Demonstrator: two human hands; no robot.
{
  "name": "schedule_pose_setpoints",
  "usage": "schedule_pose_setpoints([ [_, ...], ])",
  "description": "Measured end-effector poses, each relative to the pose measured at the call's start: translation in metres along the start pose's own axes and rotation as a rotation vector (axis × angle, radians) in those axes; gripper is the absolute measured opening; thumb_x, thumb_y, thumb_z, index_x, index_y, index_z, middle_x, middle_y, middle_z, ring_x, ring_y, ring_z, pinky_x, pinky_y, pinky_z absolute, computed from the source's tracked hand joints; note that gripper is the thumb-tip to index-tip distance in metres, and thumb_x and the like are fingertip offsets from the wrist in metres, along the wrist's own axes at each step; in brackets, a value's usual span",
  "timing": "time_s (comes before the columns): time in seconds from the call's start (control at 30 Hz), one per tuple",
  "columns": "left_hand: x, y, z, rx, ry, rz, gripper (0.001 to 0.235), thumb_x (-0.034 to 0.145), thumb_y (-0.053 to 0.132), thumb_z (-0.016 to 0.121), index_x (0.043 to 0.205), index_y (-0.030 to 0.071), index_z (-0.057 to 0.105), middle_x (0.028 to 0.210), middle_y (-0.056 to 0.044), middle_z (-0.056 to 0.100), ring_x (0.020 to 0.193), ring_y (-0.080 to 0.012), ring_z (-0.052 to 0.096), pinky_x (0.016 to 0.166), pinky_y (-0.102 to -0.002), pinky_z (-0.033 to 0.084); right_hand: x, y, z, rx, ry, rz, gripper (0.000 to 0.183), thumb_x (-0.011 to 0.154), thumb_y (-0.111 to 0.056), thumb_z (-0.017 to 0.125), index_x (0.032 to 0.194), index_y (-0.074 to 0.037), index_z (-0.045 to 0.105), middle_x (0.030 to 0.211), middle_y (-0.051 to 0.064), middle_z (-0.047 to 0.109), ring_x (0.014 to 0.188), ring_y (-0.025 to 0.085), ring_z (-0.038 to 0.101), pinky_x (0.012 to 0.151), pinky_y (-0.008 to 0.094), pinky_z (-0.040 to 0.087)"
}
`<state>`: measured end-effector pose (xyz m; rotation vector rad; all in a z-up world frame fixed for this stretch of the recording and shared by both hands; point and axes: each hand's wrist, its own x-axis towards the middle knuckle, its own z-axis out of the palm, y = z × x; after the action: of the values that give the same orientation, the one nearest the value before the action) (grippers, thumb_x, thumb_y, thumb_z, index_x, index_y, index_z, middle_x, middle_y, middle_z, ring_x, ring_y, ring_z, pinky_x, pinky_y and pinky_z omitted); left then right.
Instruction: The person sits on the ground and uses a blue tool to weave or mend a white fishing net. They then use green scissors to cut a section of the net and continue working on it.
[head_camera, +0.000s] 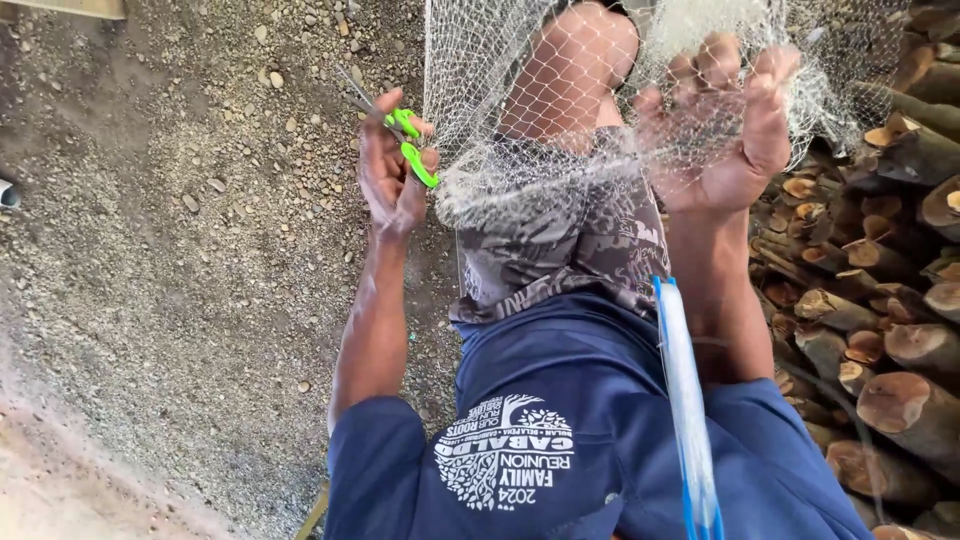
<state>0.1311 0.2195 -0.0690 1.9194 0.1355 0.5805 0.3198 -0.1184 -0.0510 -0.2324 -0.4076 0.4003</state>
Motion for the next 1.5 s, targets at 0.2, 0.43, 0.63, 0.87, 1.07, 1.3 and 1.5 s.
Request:
schedule_pose_setpoints([
  [0.2,-0.002,-0.006,0.006,-0.160,-0.070,-0.053,0.052,0.128,0.021,0.071,0.176,0.026,0.050,0.134,-0.001,0.080,0.059,-0.0008,0.044,0.047,-0.016,0.039,-0.002,-0.001,-0.008,0.100,0.163,0.061,0.014,0.133,-0.027,0.070,0.139,-0.014,0.070,0.159,0.010,0.085,0.140,0.031,0.087,0.113,0.049,0.078],
  [0.43,-0.001,-0.002,0.019,-0.038,-0.132,-0.121,0.054,0.128,0.037,0.072,0.175,0.032,0.048,0.137,0.007,0.078,0.061,0.0006,0.038,0.049,-0.014,0.031,0.019,-0.001,0.013,0.199,0.040,0.113,0.028,0.137,-0.028,0.055,0.141,-0.013,0.078,0.122,0.000,0.083,0.087,0.011,0.075,0.060,0.022,0.061],
  [0.63,0.004,-0.018,0.039,-0.150,-0.165,-0.078,0.059,0.127,0.017,0.075,0.177,0.029,0.048,0.135,0.008,0.080,0.061,-0.0013,0.040,0.051,-0.015,0.035,0.028,-0.013,0.026,0.127,-0.064,0.398,0.055,0.101,-0.082,0.070,0.093,-0.030,0.055,0.068,-0.014,0.019,0.051,0.003,0.016,0.042,0.019,0.024],
  [0.87,0.009,-0.014,0.056,-0.088,-0.179,-0.074,0.054,0.128,0.030,0.071,0.175,0.025,0.047,0.131,0.006,0.079,0.061,-0.0012,0.044,0.050,-0.017,0.037,0.021,-0.026,0.039,-0.307,0.085,0.331,0.027,0.122,-0.056,0.077,0.110,-0.034,0.065,0.071,-0.015,0.034,0.056,0.004,0.026,0.051,0.023,0.032],
  [1.07,0.017,-0.008,0.069,-0.135,-0.174,-0.095,0.053,0.128,0.023,0.072,0.175,0.023,0.049,0.134,0.004,0.080,0.064,-0.0018,0.044,0.054,-0.016,0.041,0.019,-0.025,0.022,-0.217,0.022,0.048,0.010,0.128,-0.034,0.076,0.128,-0.024,0.076,0.109,-0.005,0.066,0.100,0.013,0.071,0.102,0.038,0.067],
  [1.3,0.016,-0.031,0.088,-0.219,-0.207,-0.015,0.054,0.129,0.012,0.069,0.177,0.019,0.046,0.138,-0.002,0.081,0.063,-0.0032,0.048,0.061,-0.018,0.061,-0.003,-0.034,-0.025,0.090,0.133,0.077,0.042,0.136,-0.038,0.064,0.165,-0.011,0.077,0.169,0.027,0.080,0.150,0.034,0.085,0.106,0.047,0.080],
  [1.5,0.012,-0.035,0.101,-0.192,-0.207,0.005,0.059,0.126,0.013,0.074,0.177,0.026,0.048,0.136,0.004,0.082,0.062,-0.0014,0.048,0.053,-0.014,0.047,0.008,-0.032,0.001,-0.129,0.267,0.002,0.029,0.132,-0.043,0.060,0.131,-0.022,0.080,0.140,-0.003,0.084,0.111,0.015,0.081,0.060,0.024,0.053],
])
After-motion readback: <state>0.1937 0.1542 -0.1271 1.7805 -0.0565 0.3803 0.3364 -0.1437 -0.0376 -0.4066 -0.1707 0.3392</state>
